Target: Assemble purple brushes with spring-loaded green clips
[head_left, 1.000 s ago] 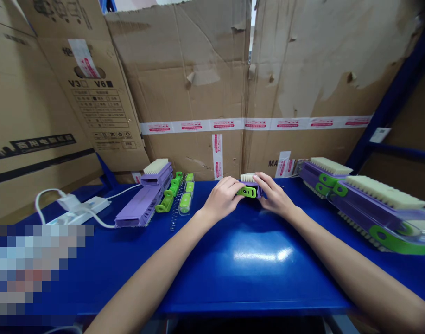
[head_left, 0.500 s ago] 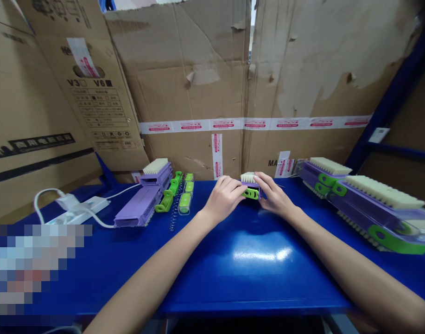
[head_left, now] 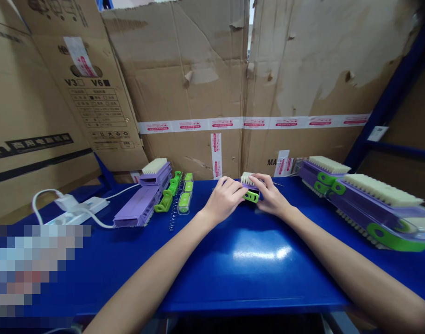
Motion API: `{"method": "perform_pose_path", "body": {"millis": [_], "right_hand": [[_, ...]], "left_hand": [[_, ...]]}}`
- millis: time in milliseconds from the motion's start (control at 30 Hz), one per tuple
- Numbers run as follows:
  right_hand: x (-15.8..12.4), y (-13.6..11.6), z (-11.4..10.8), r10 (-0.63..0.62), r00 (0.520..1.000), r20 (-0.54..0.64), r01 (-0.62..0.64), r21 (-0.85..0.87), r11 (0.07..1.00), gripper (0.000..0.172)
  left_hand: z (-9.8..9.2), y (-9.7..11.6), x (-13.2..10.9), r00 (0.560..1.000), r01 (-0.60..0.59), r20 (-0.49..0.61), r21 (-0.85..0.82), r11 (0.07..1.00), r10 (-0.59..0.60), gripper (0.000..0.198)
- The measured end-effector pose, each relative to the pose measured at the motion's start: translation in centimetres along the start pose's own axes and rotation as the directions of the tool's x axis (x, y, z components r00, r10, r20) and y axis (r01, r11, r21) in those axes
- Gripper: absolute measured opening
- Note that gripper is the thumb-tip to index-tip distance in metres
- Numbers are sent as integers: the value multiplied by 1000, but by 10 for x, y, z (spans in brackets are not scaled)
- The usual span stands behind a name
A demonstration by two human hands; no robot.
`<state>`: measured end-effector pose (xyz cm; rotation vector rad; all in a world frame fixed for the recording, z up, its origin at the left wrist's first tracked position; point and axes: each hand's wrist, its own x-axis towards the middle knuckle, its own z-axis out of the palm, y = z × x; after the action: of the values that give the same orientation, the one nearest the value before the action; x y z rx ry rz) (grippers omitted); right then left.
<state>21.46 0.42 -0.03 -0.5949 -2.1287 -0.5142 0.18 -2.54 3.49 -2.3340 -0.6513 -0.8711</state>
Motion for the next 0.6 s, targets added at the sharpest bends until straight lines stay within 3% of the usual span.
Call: {"method": "perform_pose_path", "body": {"millis": [600], "right_hand": [[-1,2,1,22,998,55,-22,-2,1000,81]], "left_hand": [[1,-2,-1,1000,-16,16,-24,1000,16,12]]}}
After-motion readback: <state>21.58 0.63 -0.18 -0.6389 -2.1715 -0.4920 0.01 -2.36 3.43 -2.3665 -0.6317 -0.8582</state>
